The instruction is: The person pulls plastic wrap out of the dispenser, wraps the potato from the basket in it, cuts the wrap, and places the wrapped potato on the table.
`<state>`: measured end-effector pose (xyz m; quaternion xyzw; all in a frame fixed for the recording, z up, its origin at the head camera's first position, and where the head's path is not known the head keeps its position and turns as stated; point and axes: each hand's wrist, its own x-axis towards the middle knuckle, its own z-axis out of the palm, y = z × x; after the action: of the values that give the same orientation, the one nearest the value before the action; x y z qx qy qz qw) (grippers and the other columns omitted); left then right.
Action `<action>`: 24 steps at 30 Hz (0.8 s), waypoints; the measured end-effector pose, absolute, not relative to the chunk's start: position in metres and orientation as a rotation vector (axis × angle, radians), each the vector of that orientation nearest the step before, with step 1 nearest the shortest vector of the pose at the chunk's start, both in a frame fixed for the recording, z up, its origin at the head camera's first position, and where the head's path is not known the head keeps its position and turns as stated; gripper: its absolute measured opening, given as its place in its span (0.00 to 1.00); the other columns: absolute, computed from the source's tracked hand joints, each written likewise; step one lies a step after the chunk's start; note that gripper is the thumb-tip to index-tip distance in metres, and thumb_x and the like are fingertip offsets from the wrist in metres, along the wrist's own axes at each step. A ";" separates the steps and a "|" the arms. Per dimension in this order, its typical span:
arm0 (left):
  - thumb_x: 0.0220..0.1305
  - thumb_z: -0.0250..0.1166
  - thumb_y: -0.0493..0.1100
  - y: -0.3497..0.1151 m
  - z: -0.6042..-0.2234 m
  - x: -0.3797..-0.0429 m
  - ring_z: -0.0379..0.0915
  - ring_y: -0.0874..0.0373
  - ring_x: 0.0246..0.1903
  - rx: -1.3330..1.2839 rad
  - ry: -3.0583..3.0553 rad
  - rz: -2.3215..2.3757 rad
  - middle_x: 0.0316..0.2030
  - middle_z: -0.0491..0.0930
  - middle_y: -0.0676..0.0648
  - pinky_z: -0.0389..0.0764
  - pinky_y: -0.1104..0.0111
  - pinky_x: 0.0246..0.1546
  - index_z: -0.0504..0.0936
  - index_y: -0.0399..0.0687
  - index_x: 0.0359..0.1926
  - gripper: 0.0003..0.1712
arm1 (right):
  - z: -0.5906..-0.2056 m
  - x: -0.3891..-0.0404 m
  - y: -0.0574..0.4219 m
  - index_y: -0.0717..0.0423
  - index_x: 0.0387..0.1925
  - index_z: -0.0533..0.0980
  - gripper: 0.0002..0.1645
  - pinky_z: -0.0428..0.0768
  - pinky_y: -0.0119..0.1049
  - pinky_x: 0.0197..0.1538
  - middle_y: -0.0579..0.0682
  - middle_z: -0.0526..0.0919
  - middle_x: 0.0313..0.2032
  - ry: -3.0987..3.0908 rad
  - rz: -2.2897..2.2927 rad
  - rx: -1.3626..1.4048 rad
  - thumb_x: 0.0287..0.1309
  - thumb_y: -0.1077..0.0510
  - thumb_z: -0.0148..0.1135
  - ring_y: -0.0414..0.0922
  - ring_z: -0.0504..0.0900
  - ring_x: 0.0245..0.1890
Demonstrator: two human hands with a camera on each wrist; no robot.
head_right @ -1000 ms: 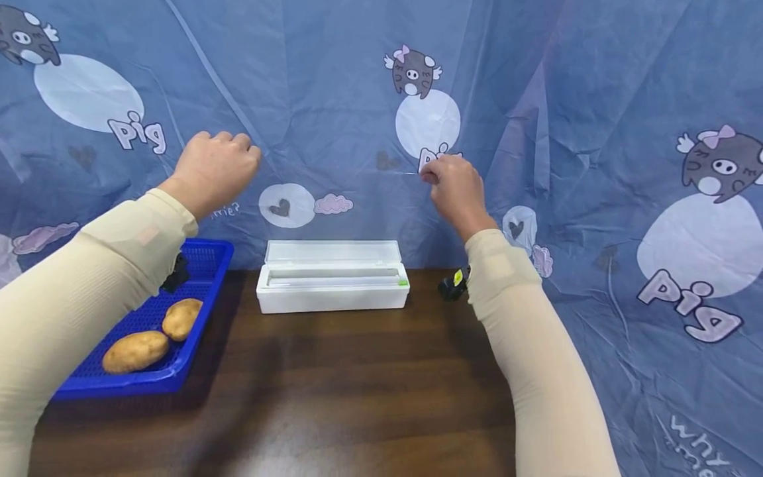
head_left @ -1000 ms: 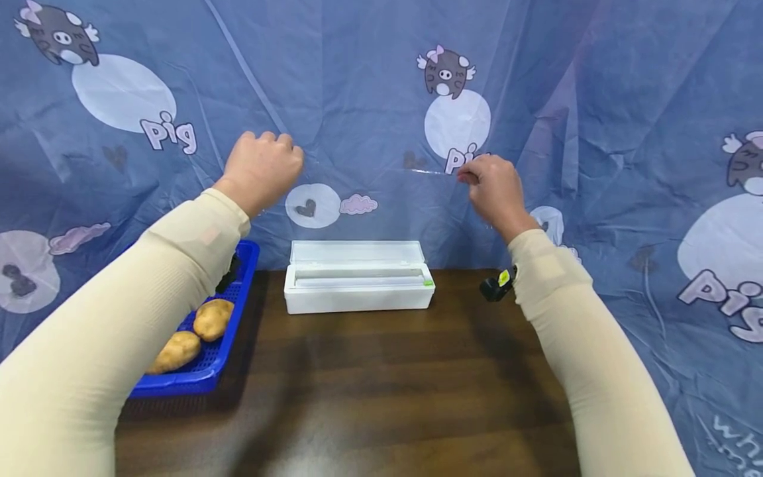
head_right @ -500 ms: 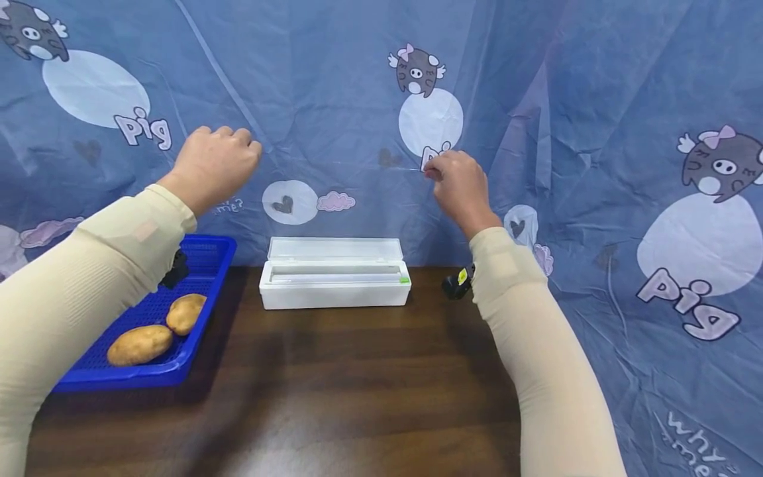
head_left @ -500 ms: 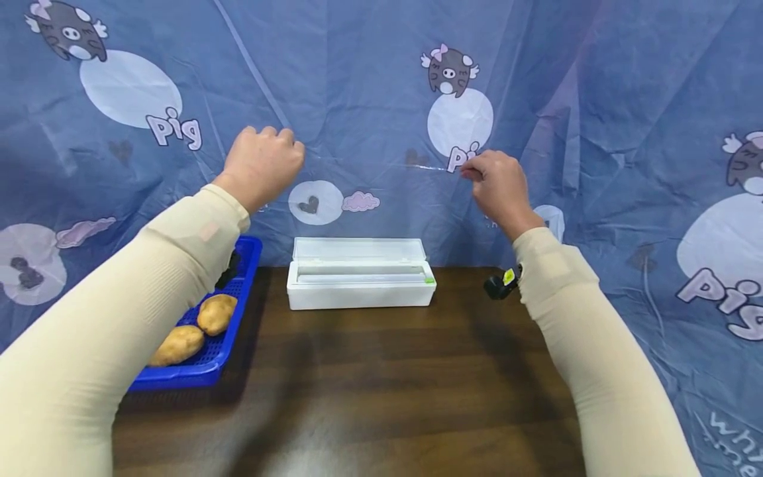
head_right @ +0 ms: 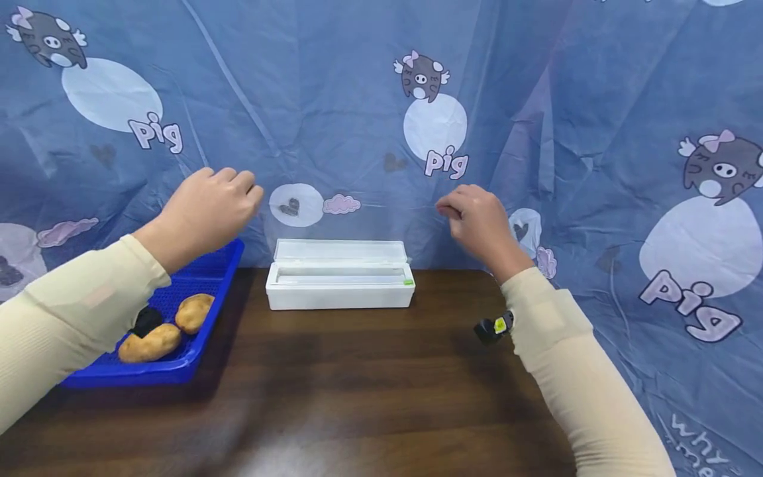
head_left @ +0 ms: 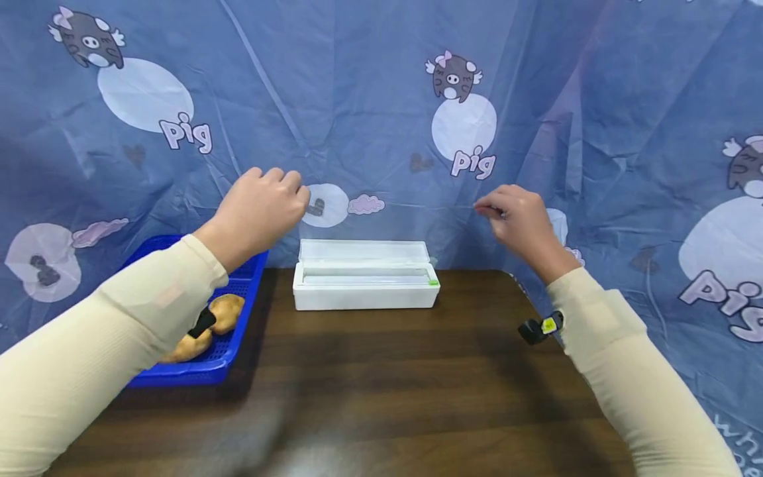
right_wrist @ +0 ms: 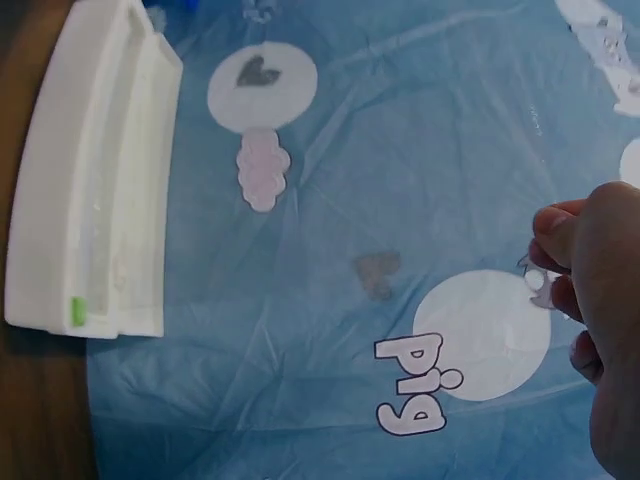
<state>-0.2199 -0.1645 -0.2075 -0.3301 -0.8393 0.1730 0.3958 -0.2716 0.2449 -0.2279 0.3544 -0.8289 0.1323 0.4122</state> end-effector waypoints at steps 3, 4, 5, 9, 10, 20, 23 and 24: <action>0.62 0.59 0.29 -0.166 -0.220 -0.200 0.74 0.44 0.24 -0.902 -2.053 0.414 0.26 0.74 0.40 0.71 0.57 0.19 0.78 0.36 0.27 0.06 | -0.240 -0.251 0.251 0.62 0.31 0.86 0.07 0.76 0.42 0.32 0.54 0.86 0.28 -2.060 0.358 0.970 0.52 0.74 0.71 0.50 0.80 0.29; 0.62 0.58 0.29 -0.167 -0.225 -0.193 0.74 0.44 0.23 -0.923 -2.028 0.403 0.25 0.73 0.41 0.70 0.58 0.18 0.77 0.36 0.26 0.07 | -0.245 -0.244 0.253 0.61 0.30 0.86 0.09 0.76 0.41 0.32 0.53 0.86 0.28 -2.053 0.371 0.994 0.51 0.75 0.71 0.50 0.81 0.29; 0.62 0.55 0.29 -0.167 -0.230 -0.187 0.73 0.44 0.23 -0.945 -2.006 0.392 0.25 0.73 0.41 0.69 0.58 0.18 0.76 0.37 0.25 0.09 | -0.250 -0.236 0.254 0.61 0.30 0.86 0.10 0.76 0.40 0.32 0.52 0.86 0.28 -2.047 0.390 1.017 0.49 0.76 0.71 0.49 0.81 0.30; 0.63 0.43 0.31 -0.168 -0.252 -0.163 0.70 0.45 0.22 -1.040 -1.917 0.351 0.24 0.71 0.42 0.66 0.59 0.18 0.73 0.38 0.24 0.15 | -0.274 -0.203 0.258 0.57 0.30 0.86 0.14 0.75 0.35 0.34 0.48 0.86 0.29 -2.028 0.461 1.099 0.43 0.77 0.71 0.45 0.81 0.30; 0.64 0.41 0.32 -0.167 -0.259 -0.158 0.69 0.46 0.22 -1.062 -1.893 0.339 0.23 0.70 0.42 0.64 0.59 0.17 0.73 0.38 0.23 0.17 | -0.280 -0.196 0.260 0.57 0.30 0.86 0.14 0.75 0.35 0.35 0.47 0.86 0.30 -2.038 0.464 1.116 0.43 0.76 0.71 0.44 0.81 0.30; 0.66 0.43 0.34 -0.170 -0.327 -0.119 0.65 0.48 0.22 -1.142 -1.831 0.314 0.25 0.70 0.43 0.64 0.60 0.20 0.70 0.40 0.23 0.15 | -0.347 -0.146 0.270 0.52 0.32 0.86 0.22 0.76 0.30 0.35 0.41 0.83 0.33 -2.157 0.469 1.185 0.75 0.48 0.52 0.39 0.80 0.33; 0.66 0.43 0.34 -0.167 -0.346 -0.113 0.64 0.48 0.22 -1.158 -1.821 0.261 0.25 0.70 0.42 0.64 0.59 0.20 0.70 0.39 0.24 0.15 | -0.367 -0.135 0.272 0.50 0.31 0.85 0.24 0.76 0.28 0.34 0.39 0.83 0.33 -2.222 0.465 1.151 0.76 0.45 0.49 0.37 0.79 0.33; 0.65 0.44 0.34 -0.165 -0.353 -0.111 0.64 0.48 0.22 -1.165 -1.815 0.239 0.25 0.69 0.42 0.64 0.59 0.20 0.70 0.39 0.23 0.14 | -0.374 -0.132 0.273 0.50 0.31 0.85 0.20 0.76 0.27 0.34 0.39 0.82 0.34 -2.238 0.458 1.141 0.75 0.47 0.53 0.37 0.79 0.33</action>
<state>-0.1111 -0.1649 -0.3527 -0.4746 -0.7397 0.0974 0.4670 -0.1320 0.2726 -0.3735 0.4275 -0.8389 0.1718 0.2899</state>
